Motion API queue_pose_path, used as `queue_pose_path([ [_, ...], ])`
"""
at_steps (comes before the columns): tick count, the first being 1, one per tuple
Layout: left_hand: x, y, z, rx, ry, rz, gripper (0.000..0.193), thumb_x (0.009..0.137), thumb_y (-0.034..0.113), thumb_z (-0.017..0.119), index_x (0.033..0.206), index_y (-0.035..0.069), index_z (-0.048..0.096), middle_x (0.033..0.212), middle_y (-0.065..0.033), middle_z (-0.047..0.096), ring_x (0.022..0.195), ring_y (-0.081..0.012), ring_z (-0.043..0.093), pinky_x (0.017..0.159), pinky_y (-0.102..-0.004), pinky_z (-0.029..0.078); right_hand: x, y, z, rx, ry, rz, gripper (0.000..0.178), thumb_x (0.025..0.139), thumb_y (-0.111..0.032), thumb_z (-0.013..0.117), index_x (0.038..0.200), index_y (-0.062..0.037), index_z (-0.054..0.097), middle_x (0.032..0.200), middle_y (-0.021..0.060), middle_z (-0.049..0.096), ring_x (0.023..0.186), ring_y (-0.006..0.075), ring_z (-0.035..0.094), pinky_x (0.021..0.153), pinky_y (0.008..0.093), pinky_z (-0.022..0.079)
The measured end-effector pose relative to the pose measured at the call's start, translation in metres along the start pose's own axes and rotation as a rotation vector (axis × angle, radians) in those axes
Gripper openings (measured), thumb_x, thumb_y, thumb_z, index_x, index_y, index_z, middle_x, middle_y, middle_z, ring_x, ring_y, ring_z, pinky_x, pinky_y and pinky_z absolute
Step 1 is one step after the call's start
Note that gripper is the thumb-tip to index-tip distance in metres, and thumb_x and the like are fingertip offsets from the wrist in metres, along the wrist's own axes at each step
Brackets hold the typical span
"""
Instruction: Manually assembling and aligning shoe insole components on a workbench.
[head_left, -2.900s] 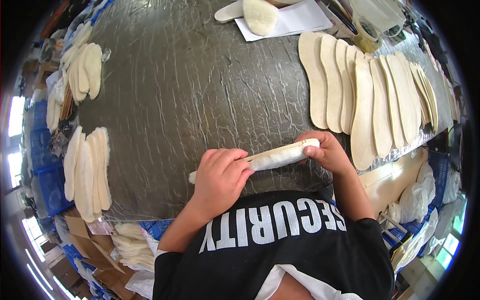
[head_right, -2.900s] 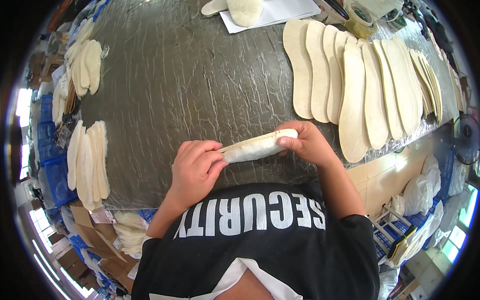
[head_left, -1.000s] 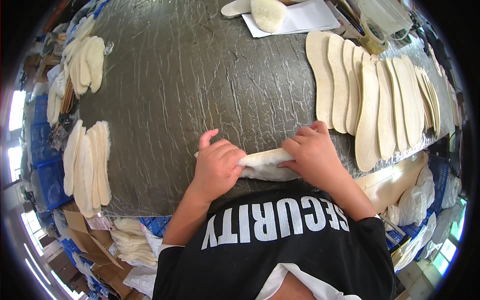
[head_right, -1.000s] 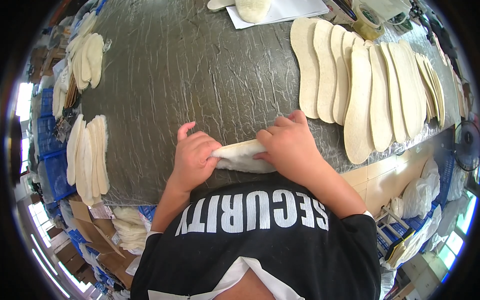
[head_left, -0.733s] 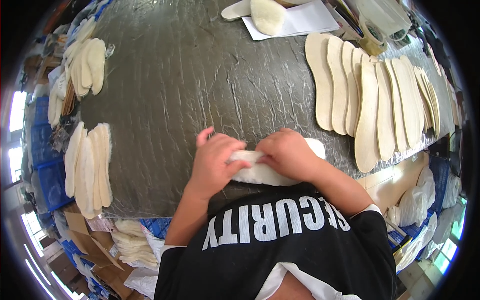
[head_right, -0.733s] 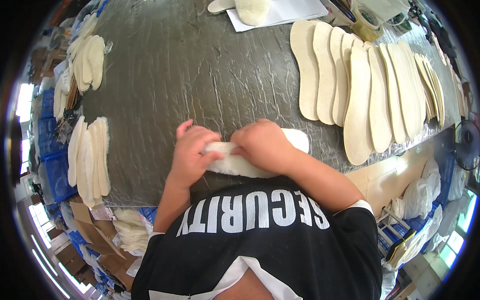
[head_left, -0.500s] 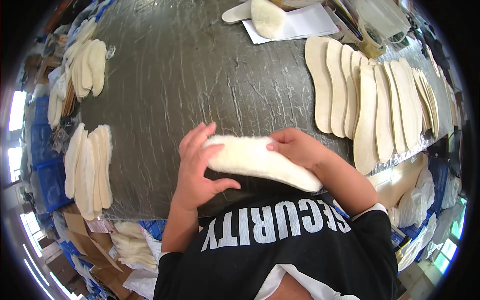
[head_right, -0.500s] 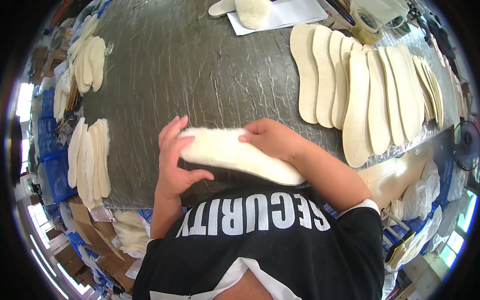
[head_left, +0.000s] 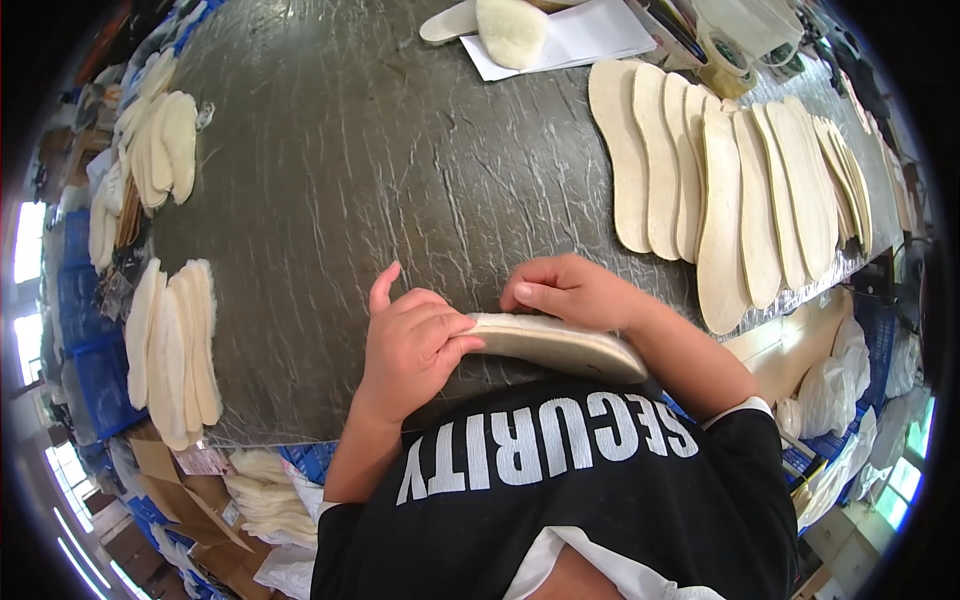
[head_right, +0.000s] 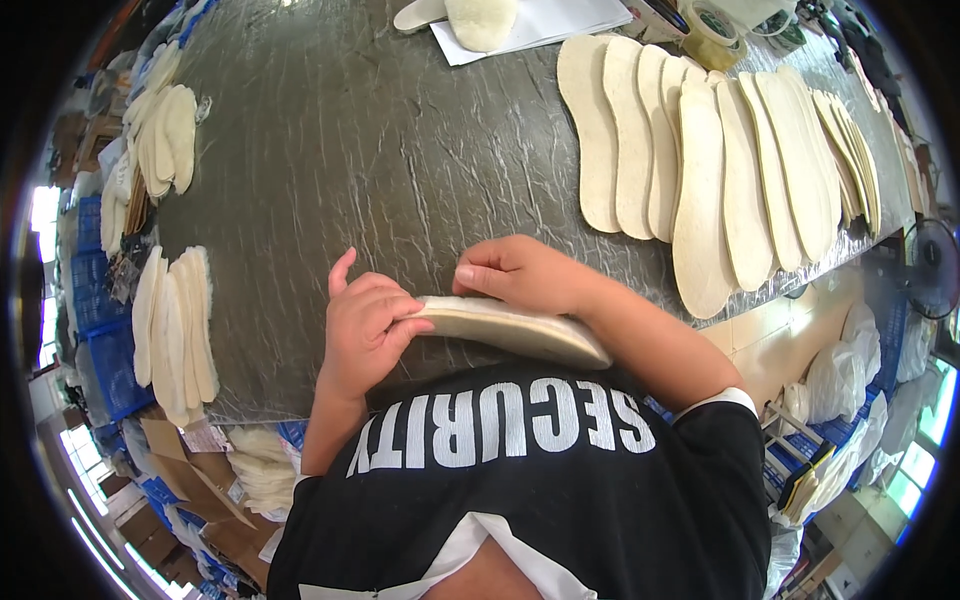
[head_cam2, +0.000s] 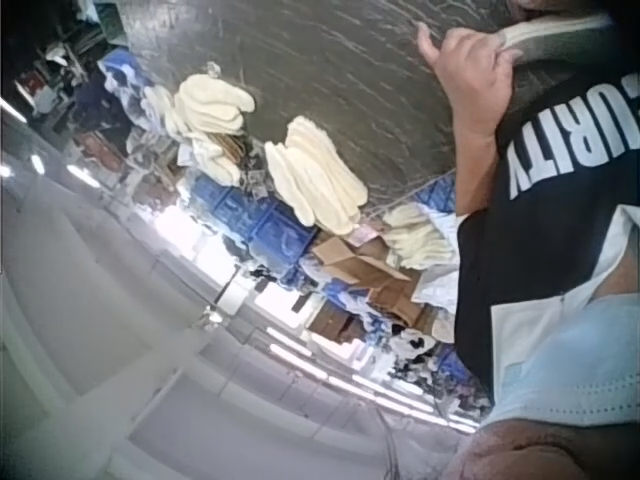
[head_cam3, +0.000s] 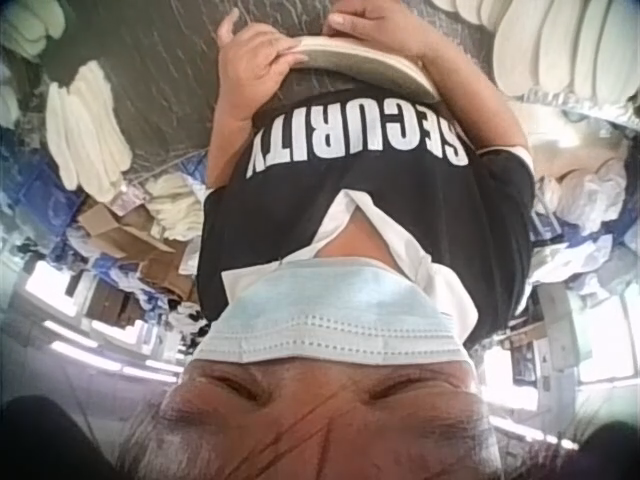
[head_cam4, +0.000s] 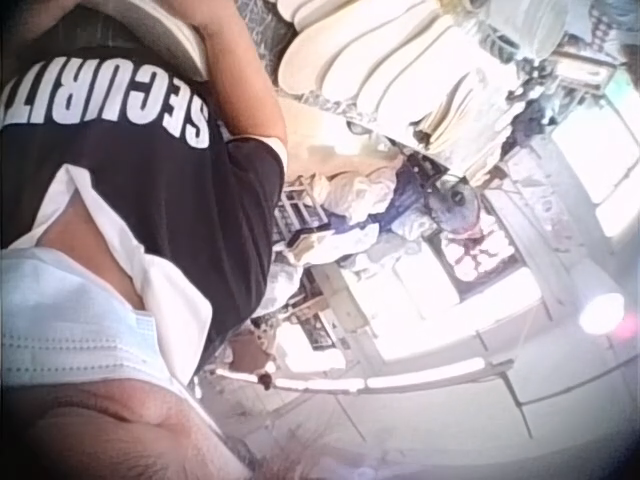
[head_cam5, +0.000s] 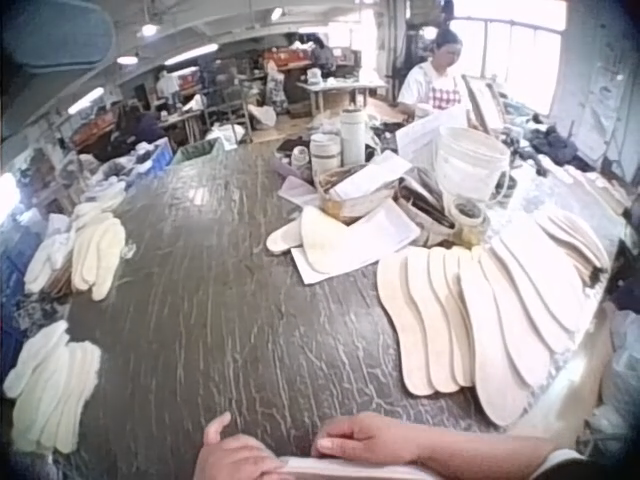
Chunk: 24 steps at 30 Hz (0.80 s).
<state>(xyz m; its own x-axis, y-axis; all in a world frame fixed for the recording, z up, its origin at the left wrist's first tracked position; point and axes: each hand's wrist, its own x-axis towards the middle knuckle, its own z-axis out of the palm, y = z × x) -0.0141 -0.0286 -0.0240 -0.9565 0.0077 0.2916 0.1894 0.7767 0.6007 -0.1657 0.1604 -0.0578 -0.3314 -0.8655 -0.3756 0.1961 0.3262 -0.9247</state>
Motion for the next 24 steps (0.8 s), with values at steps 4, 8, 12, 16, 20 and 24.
queue_pose_path([
  [4, -0.001, 0.007, 0.003, -0.004, -0.095, -0.094, 0.021, 0.07, 0.02, 0.079, 0.087, 0.012, 0.069, 0.084, 0.0007, 0.066, 0.081, -0.0186, 0.061, 0.106, -0.0534, 0.028, -0.006, -0.02, -0.012, -0.114, -0.222, 0.007, 0.023, 0.091, -0.025, 0.065, 0.09, -0.0022, 0.069, 0.074, 0.0006, 0.063, 0.069, 0.0084, 0.054, 0.064, 0.0276, 0.044],
  [8, 0.003, 0.014, 0.008, 0.119, -0.025, 0.05, 0.022, 0.069, 0.017, 0.078, 0.09, 0.015, 0.07, 0.097, 0.0, 0.064, 0.089, -0.0206, 0.058, 0.101, -0.054, 0.031, 0.0, -0.023, -0.01, -0.121, -0.284, 0.136, 0.02, 0.086, -0.023, 0.07, 0.084, -0.0028, 0.069, 0.068, -0.0006, 0.062, 0.064, 0.0084, 0.054, 0.061, 0.0277, 0.044],
  [12, -0.004, 0.012, 0.018, 0.08, 0.019, 0.113, 0.024, 0.067, 0.011, 0.079, 0.088, 0.016, 0.07, 0.098, 0.0, 0.059, 0.09, -0.0221, 0.054, 0.095, -0.0528, 0.035, 0.007, -0.026, -0.011, -0.129, -0.327, 0.151, 0.016, 0.087, -0.018, 0.071, 0.083, -0.0024, 0.069, 0.067, -0.0049, 0.059, 0.061, 0.0034, 0.048, 0.054, 0.0235, 0.039],
  [16, -0.001, 0.015, 0.02, 0.006, -0.004, 0.084, 0.024, 0.065, 0.009, 0.08, 0.086, 0.013, 0.068, 0.092, 0.0006, 0.058, 0.087, -0.0221, 0.054, 0.093, -0.0501, 0.037, 0.011, -0.019, -0.008, -0.065, -0.331, 0.182, 0.014, 0.087, -0.015, 0.07, 0.081, -0.0023, 0.068, 0.066, -0.0053, 0.059, 0.059, 0.0032, 0.048, 0.053, 0.0236, 0.038],
  [20, 0.002, 0.014, 0.021, -0.027, -0.002, 0.123, 0.024, 0.064, 0.008, 0.08, 0.083, 0.01, 0.066, 0.09, 0.0005, 0.059, 0.085, -0.0229, 0.054, 0.088, -0.0467, 0.038, 0.009, -0.008, -0.002, 0.002, -0.297, 0.154, 0.012, 0.083, -0.012, 0.068, 0.076, -0.0027, 0.067, 0.063, -0.0045, 0.058, 0.058, 0.0041, 0.048, 0.053, 0.0241, 0.038],
  [24, 0.002, 0.014, 0.02, -0.045, -0.036, 0.13, 0.025, 0.062, 0.007, 0.078, 0.08, 0.009, 0.062, 0.088, -0.0009, 0.06, 0.082, -0.0241, 0.054, 0.081, -0.0431, 0.037, 0.005, -0.013, 0.007, -0.124, -0.197, 0.153, 0.012, 0.079, -0.012, 0.069, 0.072, -0.0026, 0.066, 0.06, -0.0024, 0.057, 0.058, 0.0055, 0.049, 0.053, 0.0258, 0.039],
])
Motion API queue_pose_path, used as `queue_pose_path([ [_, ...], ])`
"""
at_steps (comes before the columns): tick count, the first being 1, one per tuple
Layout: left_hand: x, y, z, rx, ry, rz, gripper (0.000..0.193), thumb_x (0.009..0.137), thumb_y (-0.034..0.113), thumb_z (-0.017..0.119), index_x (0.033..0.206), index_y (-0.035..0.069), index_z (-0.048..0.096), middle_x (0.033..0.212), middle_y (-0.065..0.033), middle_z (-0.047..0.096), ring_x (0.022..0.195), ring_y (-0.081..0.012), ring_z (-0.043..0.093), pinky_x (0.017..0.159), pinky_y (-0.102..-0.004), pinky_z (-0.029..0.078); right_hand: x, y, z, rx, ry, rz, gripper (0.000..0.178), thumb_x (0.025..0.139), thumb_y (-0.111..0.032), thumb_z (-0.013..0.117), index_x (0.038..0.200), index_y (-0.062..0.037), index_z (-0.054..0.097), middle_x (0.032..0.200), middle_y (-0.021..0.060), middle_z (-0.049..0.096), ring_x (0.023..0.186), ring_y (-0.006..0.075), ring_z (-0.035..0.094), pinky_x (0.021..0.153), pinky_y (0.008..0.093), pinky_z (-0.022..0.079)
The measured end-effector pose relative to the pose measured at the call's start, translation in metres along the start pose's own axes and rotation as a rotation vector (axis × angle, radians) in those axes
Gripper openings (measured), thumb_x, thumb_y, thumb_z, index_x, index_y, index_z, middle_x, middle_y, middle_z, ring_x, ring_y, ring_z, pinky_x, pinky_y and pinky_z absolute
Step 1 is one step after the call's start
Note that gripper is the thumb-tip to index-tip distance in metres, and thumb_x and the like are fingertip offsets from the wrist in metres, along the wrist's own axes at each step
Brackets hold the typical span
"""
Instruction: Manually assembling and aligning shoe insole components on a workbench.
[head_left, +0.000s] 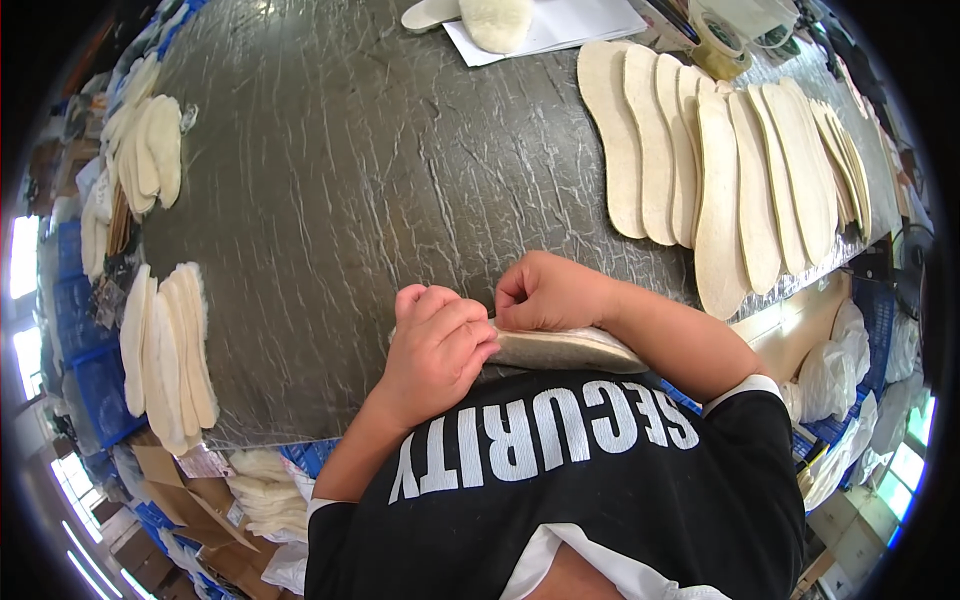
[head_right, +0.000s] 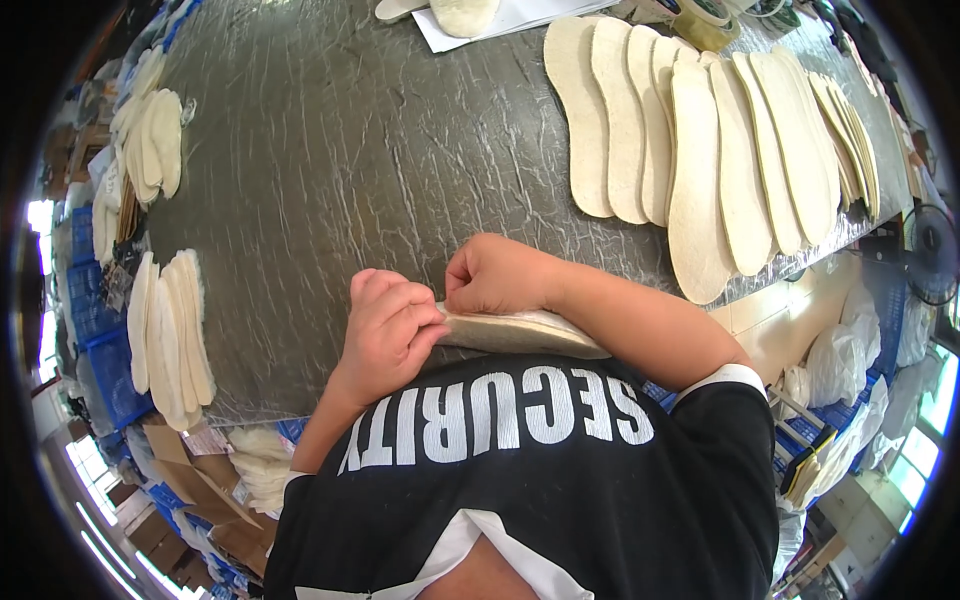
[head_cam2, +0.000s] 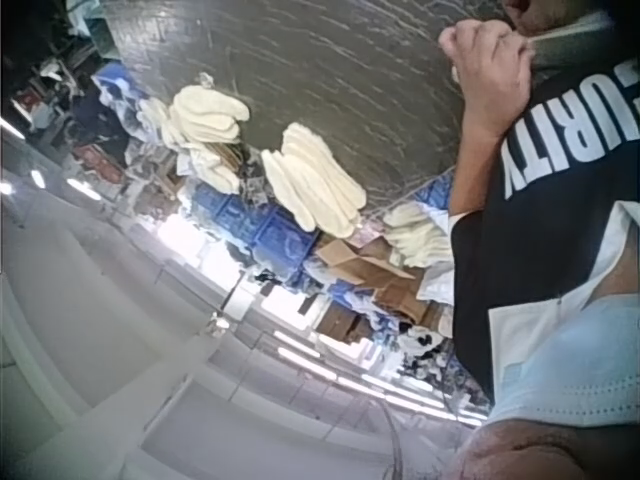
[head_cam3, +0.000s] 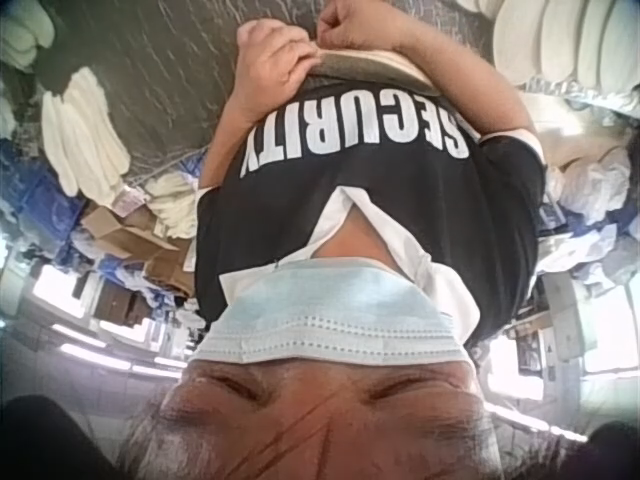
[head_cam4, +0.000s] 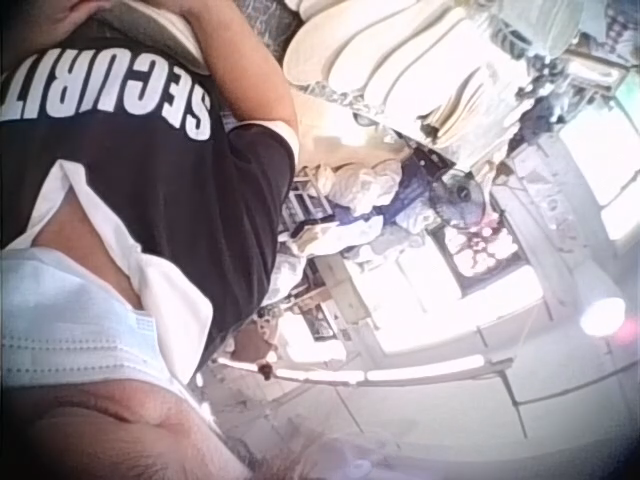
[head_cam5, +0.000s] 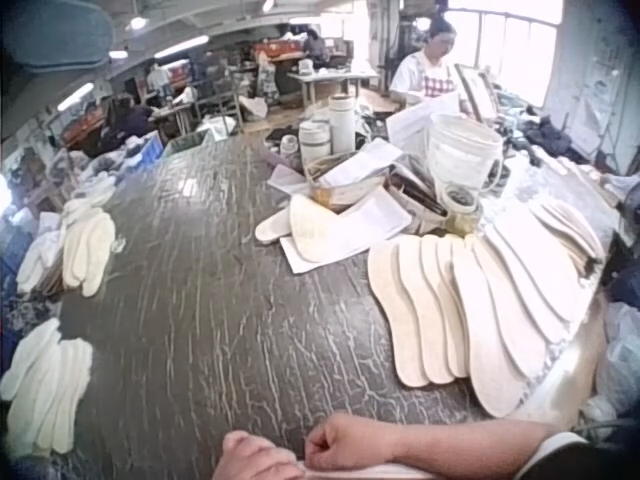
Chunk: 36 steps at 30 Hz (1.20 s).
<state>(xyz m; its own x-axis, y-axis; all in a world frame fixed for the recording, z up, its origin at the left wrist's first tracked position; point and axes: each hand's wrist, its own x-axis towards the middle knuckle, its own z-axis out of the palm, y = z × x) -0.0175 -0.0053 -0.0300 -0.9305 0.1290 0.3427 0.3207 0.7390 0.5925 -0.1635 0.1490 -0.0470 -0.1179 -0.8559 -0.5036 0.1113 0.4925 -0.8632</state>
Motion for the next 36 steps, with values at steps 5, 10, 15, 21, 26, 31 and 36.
queue_pose_path([
  [5, -0.005, -0.001, -0.001, -0.015, -0.053, 0.013, 0.024, 0.064, 0.008, 0.078, 0.08, 0.009, 0.061, 0.087, -0.0017, 0.06, 0.082, -0.024, 0.054, 0.08, -0.042, 0.036, 0.004, 0.001, 0.002, -0.044, 0.034, 0.023, 0.014, 0.079, -0.013, 0.069, 0.071, -0.0023, 0.066, 0.06, -0.0015, 0.057, 0.058, 0.0065, 0.049, 0.054, 0.0275, 0.04],
  [10, -0.005, 0.006, -0.003, 0.045, -0.143, -0.158, 0.021, 0.068, 0.009, 0.076, 0.081, 0.009, 0.06, 0.085, -0.002, 0.06, 0.084, -0.024, 0.054, 0.082, -0.0414, 0.036, 0.003, 0.0, 0.002, -0.074, 0.034, -0.006, 0.015, 0.079, -0.014, 0.068, 0.071, -0.0016, 0.065, 0.06, 0.0008, 0.058, 0.058, 0.008, 0.05, 0.054, 0.0284, 0.041],
  [15, -0.004, 0.007, -0.004, -0.004, -0.177, -0.071, 0.02, 0.068, 0.009, 0.076, 0.082, 0.008, 0.062, 0.088, -0.0047, 0.06, 0.087, -0.0257, 0.054, 0.086, -0.042, 0.036, 0.003, -0.006, 0.006, -0.254, 0.035, -0.066, 0.015, 0.075, -0.014, 0.066, 0.072, -0.0001, 0.066, 0.063, 0.0138, 0.061, 0.058, 0.0196, 0.056, 0.057, 0.0353, 0.045],
  [21, -0.008, 0.008, 0.004, -0.117, -0.062, -0.189, 0.016, 0.07, 0.004, 0.074, 0.08, 0.003, 0.062, 0.095, -0.007, 0.062, 0.088, -0.0283, 0.055, 0.083, -0.0388, 0.042, 0.003, -0.006, 0.001, -0.226, 0.013, -0.065, 0.018, 0.08, -0.016, 0.069, 0.075, 0.0005, 0.066, 0.059, 0.0077, 0.058, 0.055, 0.0115, 0.05, 0.052, 0.0313, 0.04],
  [26, -0.006, 0.007, 0.005, -0.119, -0.013, -0.153, 0.015, 0.071, 0.002, 0.074, 0.08, 0.003, 0.062, 0.096, -0.0072, 0.064, 0.084, -0.0271, 0.056, 0.076, -0.035, 0.044, -0.001, -0.001, 0.0, -0.201, -0.011, -0.106, 0.017, 0.082, -0.016, 0.069, 0.077, 0.0, 0.067, 0.06, 0.0043, 0.057, 0.057, 0.0092, 0.048, 0.052, 0.0302, 0.039],
  [31, -0.003, 0.008, 0.006, -0.076, 0.0, -0.11, 0.015, 0.07, 0.002, 0.074, 0.078, 0.005, 0.061, 0.091, -0.0057, 0.064, 0.078, -0.0246, 0.057, 0.073, -0.0355, 0.043, -0.001, 0.005, -0.002, -0.118, -0.04, -0.124, 0.017, 0.084, -0.017, 0.07, 0.079, -0.0001, 0.067, 0.06, 0.0025, 0.057, 0.058, 0.0083, 0.048, 0.053, 0.0285, 0.039],
  [36, -0.001, 0.007, 0.009, -0.089, 0.024, -0.081, 0.016, 0.069, 0.001, 0.074, 0.076, 0.004, 0.06, 0.085, -0.0053, 0.064, 0.071, -0.0231, 0.058, 0.071, -0.0352, 0.041, -0.005, 0.007, -0.014, -0.118, -0.095, -0.281, 0.02, 0.083, -0.02, 0.073, 0.087, -0.0013, 0.068, 0.072, 0.0046, 0.063, 0.067, 0.0119, 0.055, 0.059, 0.0303, 0.044],
])
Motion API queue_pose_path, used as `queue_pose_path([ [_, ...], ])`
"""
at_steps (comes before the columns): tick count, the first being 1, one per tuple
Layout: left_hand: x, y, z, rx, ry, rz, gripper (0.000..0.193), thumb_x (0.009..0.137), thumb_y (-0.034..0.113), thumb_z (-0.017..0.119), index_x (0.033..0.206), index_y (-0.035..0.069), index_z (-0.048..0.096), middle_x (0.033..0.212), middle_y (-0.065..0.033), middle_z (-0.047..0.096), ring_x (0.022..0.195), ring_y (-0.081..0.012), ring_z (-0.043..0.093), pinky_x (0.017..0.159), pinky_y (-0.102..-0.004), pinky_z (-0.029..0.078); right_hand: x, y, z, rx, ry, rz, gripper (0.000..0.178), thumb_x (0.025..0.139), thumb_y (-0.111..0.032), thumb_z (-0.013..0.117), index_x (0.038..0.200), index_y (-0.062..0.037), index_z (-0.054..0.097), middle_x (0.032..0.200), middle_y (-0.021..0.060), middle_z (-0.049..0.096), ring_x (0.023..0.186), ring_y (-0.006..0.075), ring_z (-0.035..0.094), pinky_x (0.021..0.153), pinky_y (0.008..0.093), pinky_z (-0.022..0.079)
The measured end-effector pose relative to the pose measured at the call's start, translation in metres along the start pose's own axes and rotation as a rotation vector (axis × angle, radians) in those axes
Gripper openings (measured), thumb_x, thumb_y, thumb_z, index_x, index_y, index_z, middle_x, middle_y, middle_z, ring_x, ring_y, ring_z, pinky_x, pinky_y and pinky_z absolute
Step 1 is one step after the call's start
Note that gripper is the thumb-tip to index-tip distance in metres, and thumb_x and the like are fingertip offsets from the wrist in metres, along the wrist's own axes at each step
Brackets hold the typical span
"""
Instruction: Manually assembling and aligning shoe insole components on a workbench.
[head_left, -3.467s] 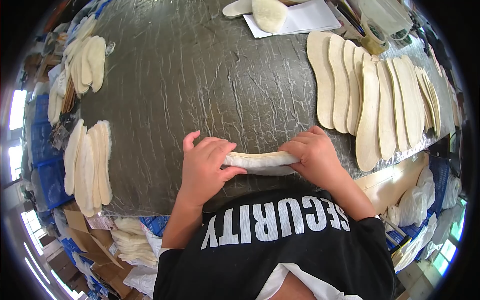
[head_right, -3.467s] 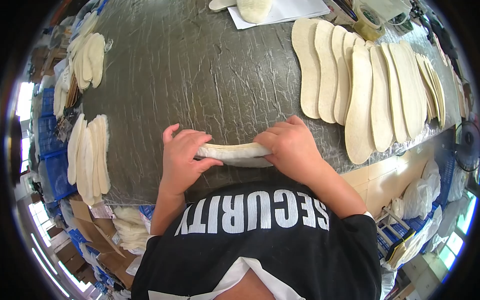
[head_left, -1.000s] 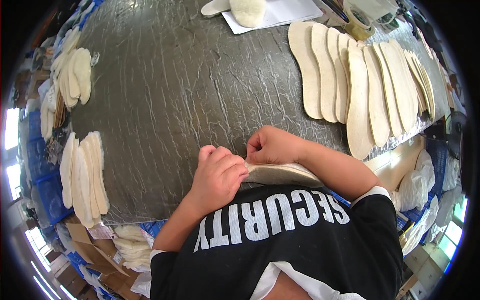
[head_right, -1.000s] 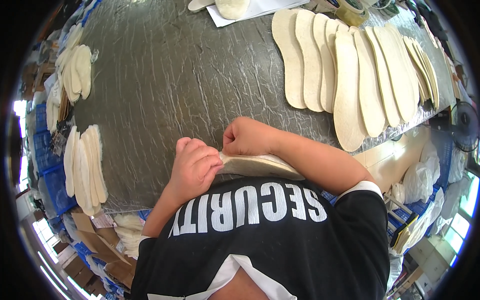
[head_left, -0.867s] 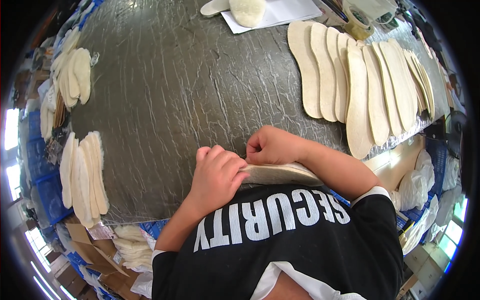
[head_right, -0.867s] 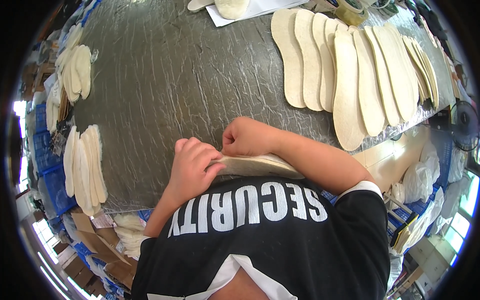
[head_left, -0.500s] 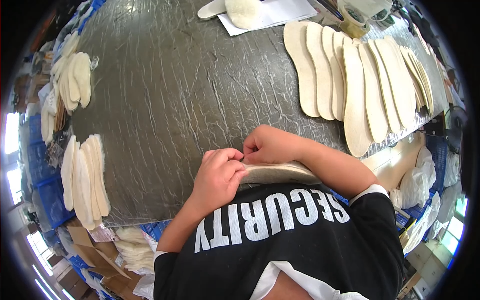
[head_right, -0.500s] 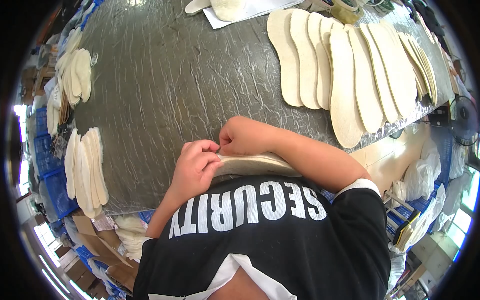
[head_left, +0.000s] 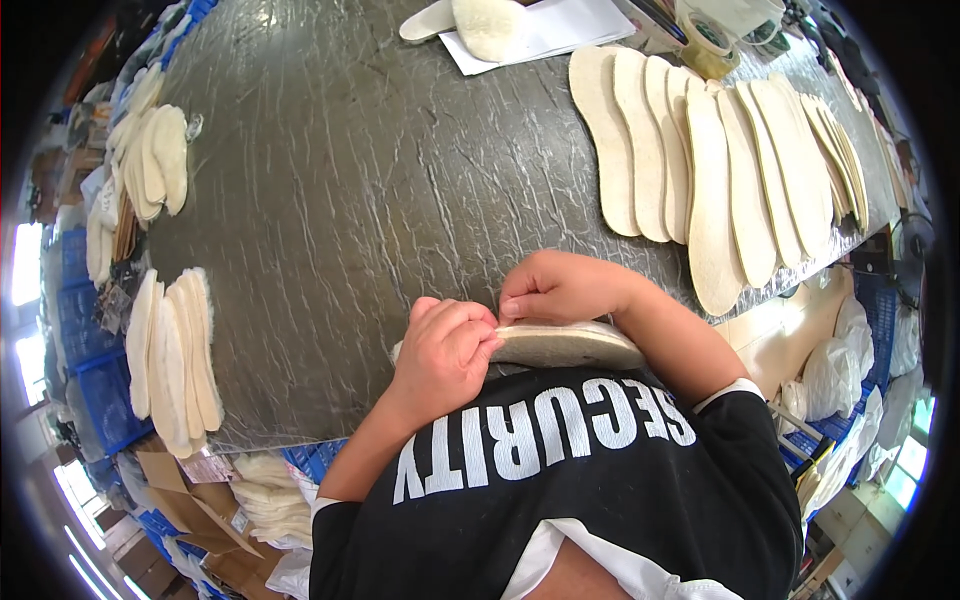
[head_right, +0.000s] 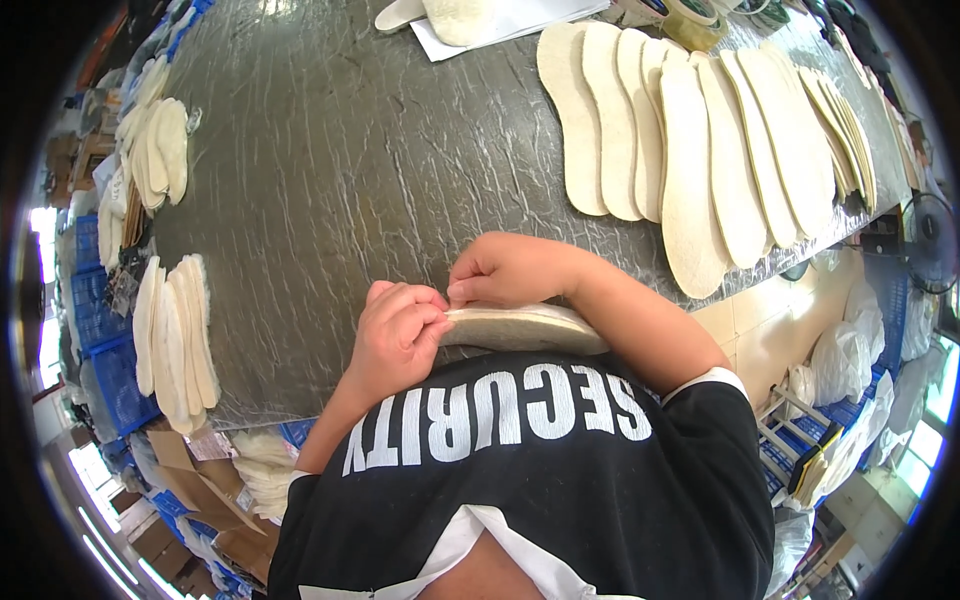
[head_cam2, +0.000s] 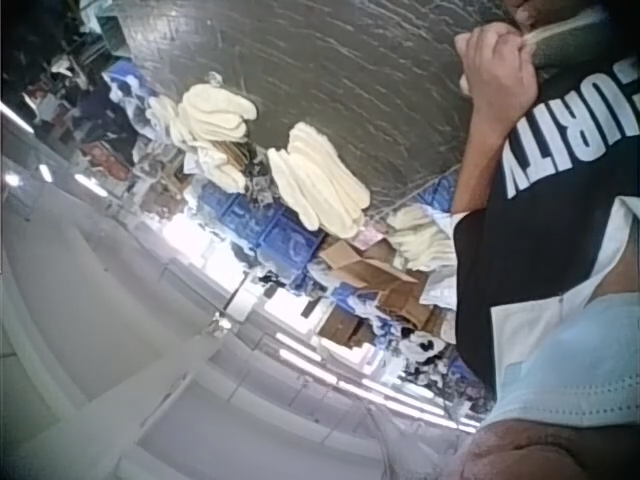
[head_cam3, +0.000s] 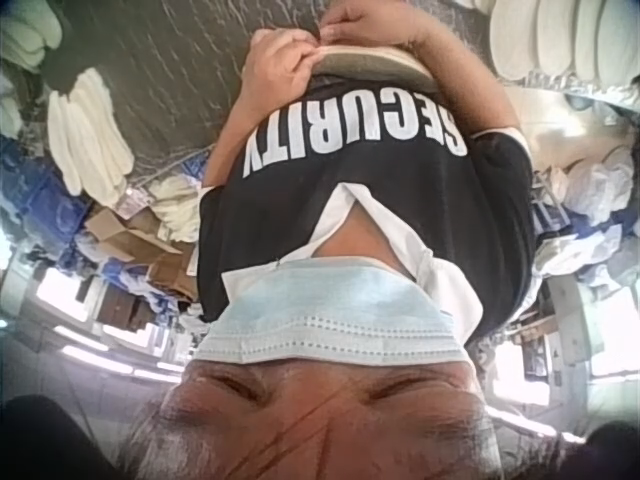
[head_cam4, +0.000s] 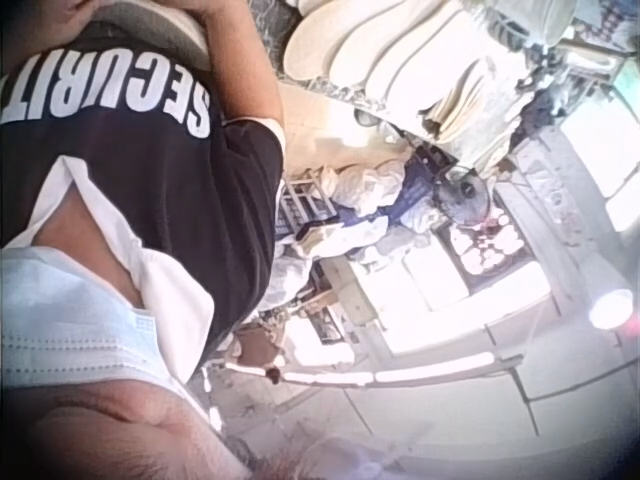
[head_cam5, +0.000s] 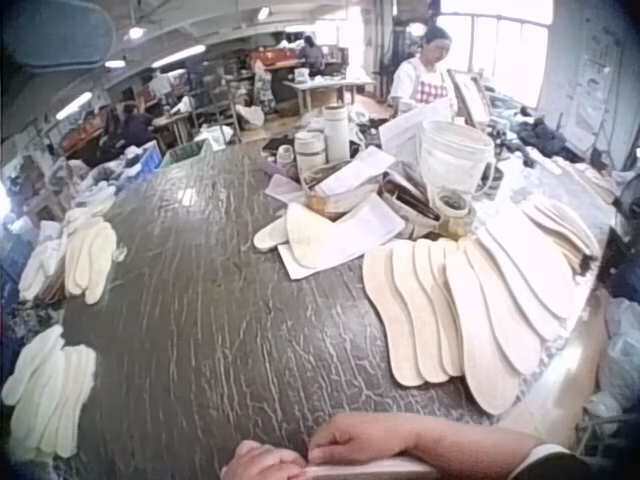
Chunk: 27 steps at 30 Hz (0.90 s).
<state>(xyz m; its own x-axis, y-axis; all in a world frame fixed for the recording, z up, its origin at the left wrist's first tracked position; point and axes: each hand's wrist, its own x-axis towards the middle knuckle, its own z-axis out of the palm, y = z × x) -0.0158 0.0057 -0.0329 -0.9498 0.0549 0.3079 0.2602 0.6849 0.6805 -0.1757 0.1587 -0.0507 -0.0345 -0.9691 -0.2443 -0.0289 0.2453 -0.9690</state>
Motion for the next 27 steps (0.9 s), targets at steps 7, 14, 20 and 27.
queue_pose_path([
  [7, 0.001, -0.002, 0.001, -0.011, -0.011, 0.005, 0.015, 0.068, -0.001, 0.071, 0.075, 0.004, 0.059, 0.082, -0.0065, 0.064, 0.071, -0.0231, 0.059, 0.07, -0.0358, 0.039, -0.014, -0.033, 0.002, -0.577, 0.023, -0.042, 0.024, 0.072, -0.024, 0.077, 0.086, -0.0055, 0.07, 0.082, 0.0107, 0.068, 0.077, 0.0281, 0.065, 0.069, 0.0385, 0.05],
  [14, 0.0, -0.003, 0.003, -0.032, -0.022, -0.012, 0.017, 0.067, -0.002, 0.07, 0.072, 0.005, 0.055, 0.08, -0.0068, 0.064, 0.071, -0.024, 0.059, 0.07, -0.0363, 0.038, -0.012, -0.028, 0.016, -0.658, 0.116, -0.017, 0.016, 0.073, -0.024, 0.074, 0.08, -0.0102, 0.069, 0.078, 0.008, 0.067, 0.078, 0.0309, 0.065, 0.069, 0.0424, 0.05],
  [20, -0.005, -0.012, 0.006, -0.164, -0.076, -0.082, 0.019, 0.068, -0.004, 0.068, 0.072, 0.006, 0.052, 0.081, -0.0074, 0.064, 0.072, -0.0241, 0.059, 0.074, -0.0353, 0.04, -0.01, -0.025, 0.021, -0.667, 0.144, -0.001, 0.012, 0.074, -0.019, 0.072, 0.077, -0.0089, 0.065, 0.078, 0.0088, 0.065, 0.078, 0.0311, 0.064, 0.068, 0.0424, 0.05],
  [27, 0.0, -0.006, -0.006, -0.287, -0.189, -0.419, 0.015, 0.072, 0.008, 0.072, 0.082, 0.003, 0.062, 0.08, -0.0095, 0.064, 0.076, -0.028, 0.06, 0.077, -0.036, 0.042, -0.006, -0.019, 0.031, -0.702, 0.193, -0.001, 0.009, 0.075, -0.014, 0.069, 0.076, -0.0087, 0.063, 0.076, 0.0087, 0.063, 0.076, 0.0317, 0.063, 0.067, 0.0422, 0.049],
])
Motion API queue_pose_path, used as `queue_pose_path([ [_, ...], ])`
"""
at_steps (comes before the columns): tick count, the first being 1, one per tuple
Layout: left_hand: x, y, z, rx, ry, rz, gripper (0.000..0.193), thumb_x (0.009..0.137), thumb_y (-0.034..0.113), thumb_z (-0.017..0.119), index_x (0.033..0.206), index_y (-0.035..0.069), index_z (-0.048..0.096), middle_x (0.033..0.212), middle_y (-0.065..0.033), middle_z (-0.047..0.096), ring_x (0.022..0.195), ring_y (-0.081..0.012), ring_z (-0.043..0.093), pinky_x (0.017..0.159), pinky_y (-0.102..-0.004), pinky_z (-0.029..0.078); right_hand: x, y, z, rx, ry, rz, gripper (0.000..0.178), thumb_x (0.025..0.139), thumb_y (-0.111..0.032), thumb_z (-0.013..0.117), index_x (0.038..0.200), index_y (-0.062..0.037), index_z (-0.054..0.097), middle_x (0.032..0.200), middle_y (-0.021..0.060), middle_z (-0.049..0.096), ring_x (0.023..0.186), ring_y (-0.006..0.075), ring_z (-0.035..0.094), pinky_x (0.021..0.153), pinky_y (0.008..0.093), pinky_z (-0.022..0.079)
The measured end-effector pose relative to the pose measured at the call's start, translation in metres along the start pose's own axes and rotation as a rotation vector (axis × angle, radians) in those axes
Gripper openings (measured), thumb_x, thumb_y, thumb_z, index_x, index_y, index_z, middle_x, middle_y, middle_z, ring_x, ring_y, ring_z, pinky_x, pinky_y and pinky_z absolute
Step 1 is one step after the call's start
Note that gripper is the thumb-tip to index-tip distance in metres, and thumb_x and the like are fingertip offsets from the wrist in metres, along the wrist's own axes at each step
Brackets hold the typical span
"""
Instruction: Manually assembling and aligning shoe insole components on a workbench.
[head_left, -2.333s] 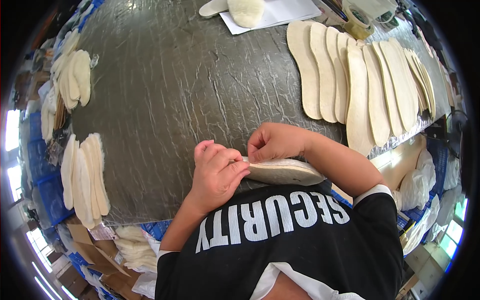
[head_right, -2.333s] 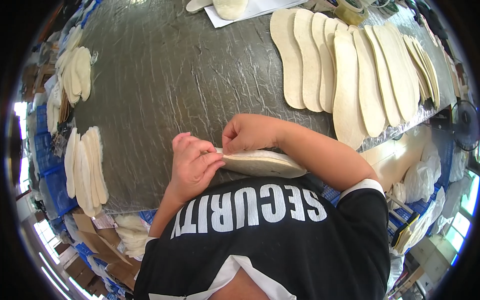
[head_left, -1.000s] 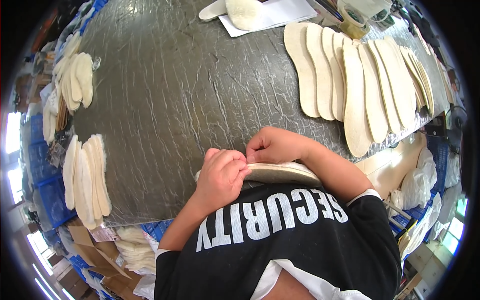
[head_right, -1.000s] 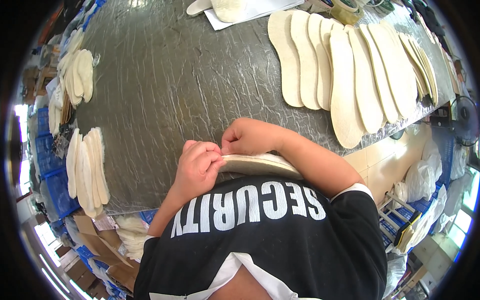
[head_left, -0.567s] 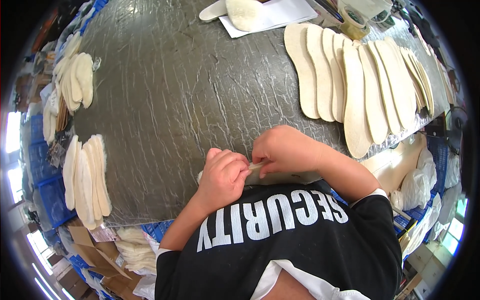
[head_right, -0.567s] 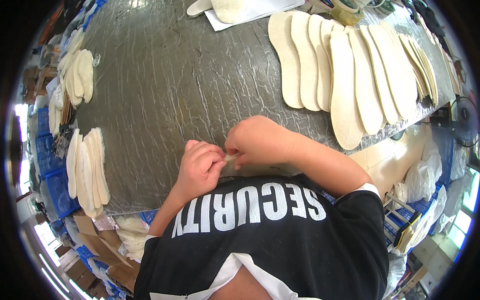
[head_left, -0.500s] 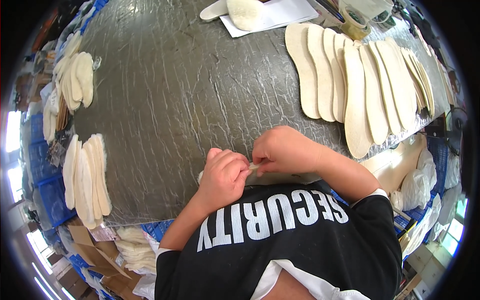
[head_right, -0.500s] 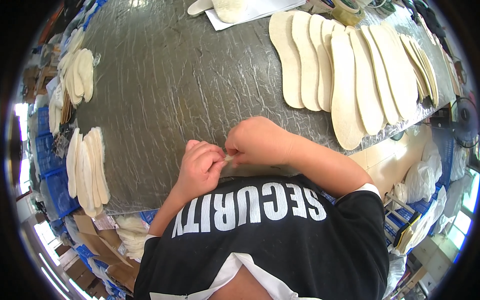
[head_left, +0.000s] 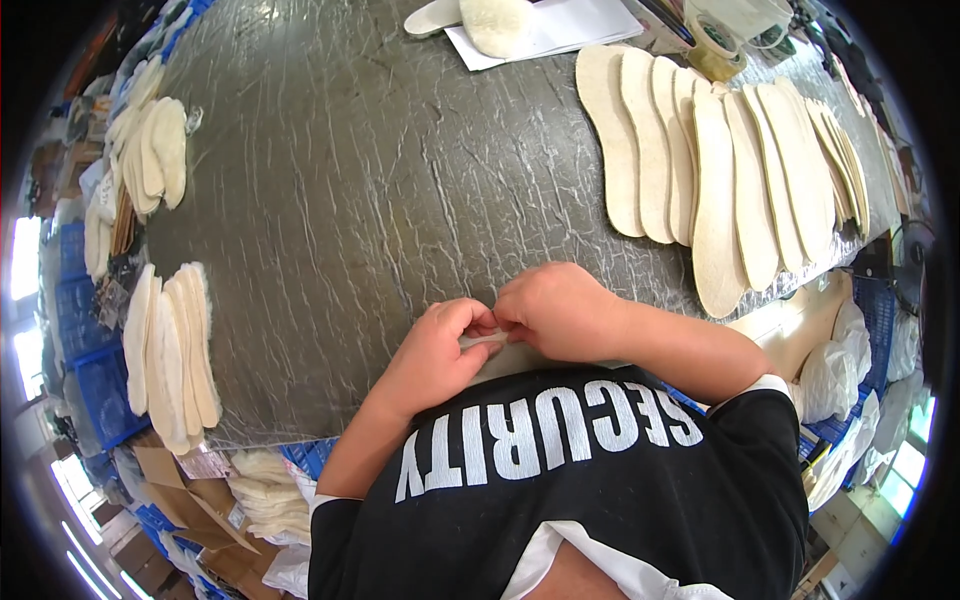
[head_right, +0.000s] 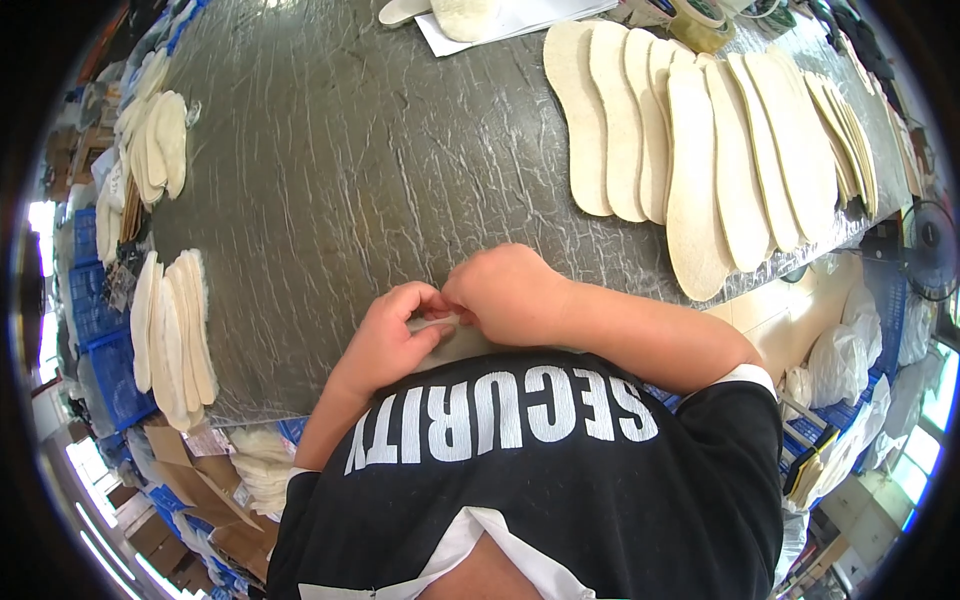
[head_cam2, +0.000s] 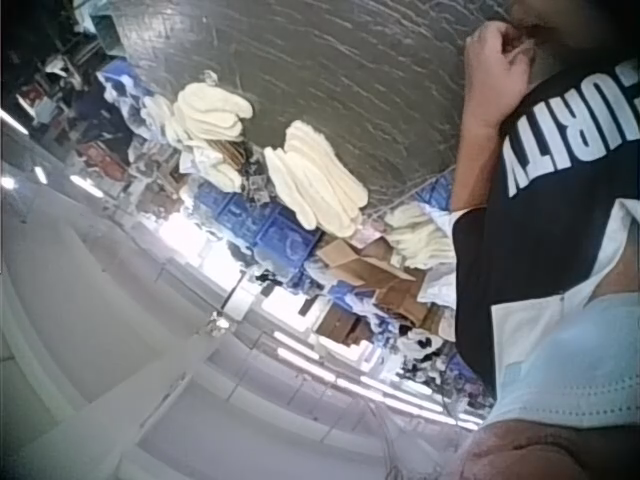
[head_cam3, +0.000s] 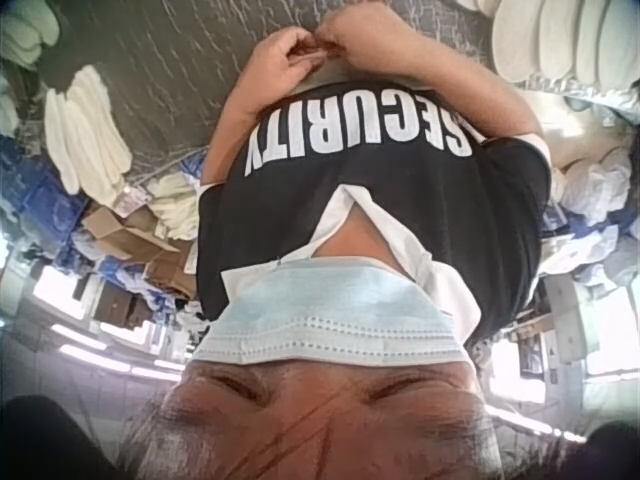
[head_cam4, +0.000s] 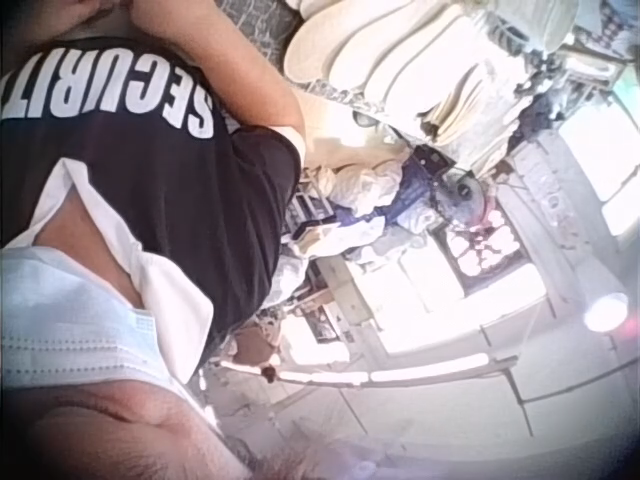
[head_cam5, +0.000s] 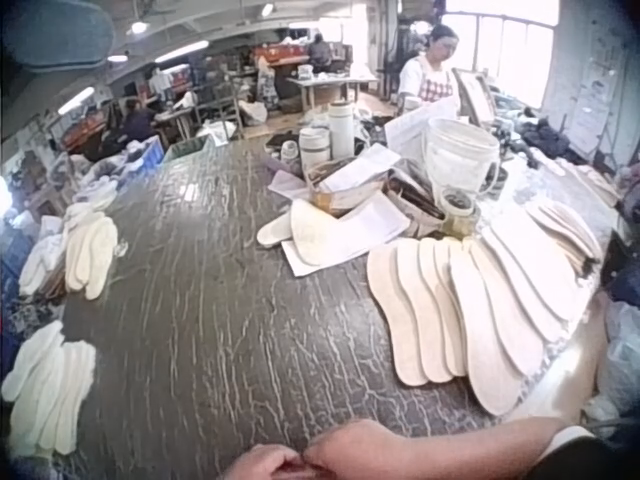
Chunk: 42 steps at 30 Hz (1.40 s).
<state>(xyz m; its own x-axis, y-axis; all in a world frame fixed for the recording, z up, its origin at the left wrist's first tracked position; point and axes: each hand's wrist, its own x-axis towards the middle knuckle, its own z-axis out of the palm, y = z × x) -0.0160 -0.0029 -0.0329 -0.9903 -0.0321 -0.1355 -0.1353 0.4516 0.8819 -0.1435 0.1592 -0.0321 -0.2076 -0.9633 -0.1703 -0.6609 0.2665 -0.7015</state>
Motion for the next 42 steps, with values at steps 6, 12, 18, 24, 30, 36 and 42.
queue_pose_path([
  [6, -0.004, -0.018, -0.005, 0.113, -0.099, 0.026, 0.015, 0.073, 0.012, 0.072, 0.08, 0.001, 0.065, 0.077, -0.011, 0.063, 0.076, -0.026, 0.06, 0.075, -0.0355, 0.043, 0.01, 0.002, -0.002, -0.073, -0.127, 0.047, 0.009, 0.077, -0.018, 0.068, 0.076, -0.0108, 0.063, 0.077, 0.0062, 0.064, 0.081, 0.0284, 0.063, 0.074, 0.0418, 0.049],
  [12, -0.006, -0.015, -0.006, 0.048, -0.074, -0.032, 0.018, 0.073, 0.016, 0.074, 0.079, 0.001, 0.067, 0.077, -0.0122, 0.065, 0.074, -0.0282, 0.061, 0.076, -0.0363, 0.043, 0.008, 0.004, 0.016, -0.027, -0.022, -0.033, 0.015, 0.078, -0.024, 0.07, 0.079, -0.011, 0.064, 0.081, 0.0056, 0.064, 0.087, 0.0269, 0.062, 0.078, 0.0407, 0.047],
  [18, -0.019, -0.023, -0.021, 0.005, -0.044, -0.191, 0.014, 0.073, 0.008, 0.075, 0.081, -0.001, 0.067, 0.077, -0.0092, 0.065, 0.075, -0.0185, 0.061, 0.068, -0.0311, 0.047, 0.008, 0.007, 0.015, 0.119, -0.049, 0.071, 0.016, 0.078, -0.023, 0.07, 0.079, -0.0082, 0.063, 0.079, 0.0076, 0.064, 0.086, 0.0295, 0.062, 0.077, 0.0416, 0.047],
  [24, -0.025, -0.026, -0.015, 0.068, 0.013, -0.187, 0.014, 0.076, 0.009, 0.074, 0.084, -0.001, 0.068, 0.082, -0.0092, 0.064, 0.076, -0.0213, 0.062, 0.069, -0.0328, 0.048, -0.001, -0.004, 0.018, -0.271, 0.241, 0.035, 0.016, 0.079, -0.023, 0.065, 0.088, -0.0097, 0.064, 0.098, 0.0053, 0.066, 0.098, 0.0257, 0.061, 0.083, 0.0442, 0.046],
  [30, -0.027, -0.02, 0.0, 0.729, 0.032, 0.166, 0.063, 0.073, 0.037, 0.074, 0.124, 0.005, 0.058, 0.133, -0.0129, 0.05, 0.124, -0.03, 0.045, 0.099, -0.0524, 0.035, -0.03, 0.014, 0.033, -0.388, 0.327, -0.331, 0.052, 0.084, -0.037, 0.06, 0.125, -0.005, 0.058, 0.138, 0.0121, 0.051, 0.13, 0.0264, 0.046, 0.108, 0.0485, 0.032],
  [36, -0.02, -0.016, 0.005, 0.803, -0.287, 0.148, 0.09, 0.076, 0.059, 0.062, 0.139, -0.002, 0.043, 0.152, -0.0185, 0.033, 0.145, -0.0308, 0.02, 0.114, -0.0596, 0.012, -0.021, 0.012, 0.035, -0.463, 0.0, -0.211, 0.095, 0.084, -0.067, 0.04, 0.142, 0.0072, 0.035, 0.151, 0.0224, 0.032, 0.143, 0.0327, 0.028, 0.115, 0.0552, 0.015],
  [42, -0.033, -0.027, 0.019, 0.782, -0.092, 0.231, 0.081, 0.073, 0.056, 0.067, 0.128, 0.0, 0.052, 0.139, -0.0155, 0.046, 0.13, -0.0314, 0.039, 0.104, -0.0504, 0.031, -0.047, 0.043, 0.036, 0.25, 0.472, -0.287, 0.057, 0.094, -0.036, 0.049, 0.135, 0.0041, 0.047, 0.138, 0.0265, 0.049, 0.133, 0.0386, 0.044, 0.113, 0.0533, 0.025],
])
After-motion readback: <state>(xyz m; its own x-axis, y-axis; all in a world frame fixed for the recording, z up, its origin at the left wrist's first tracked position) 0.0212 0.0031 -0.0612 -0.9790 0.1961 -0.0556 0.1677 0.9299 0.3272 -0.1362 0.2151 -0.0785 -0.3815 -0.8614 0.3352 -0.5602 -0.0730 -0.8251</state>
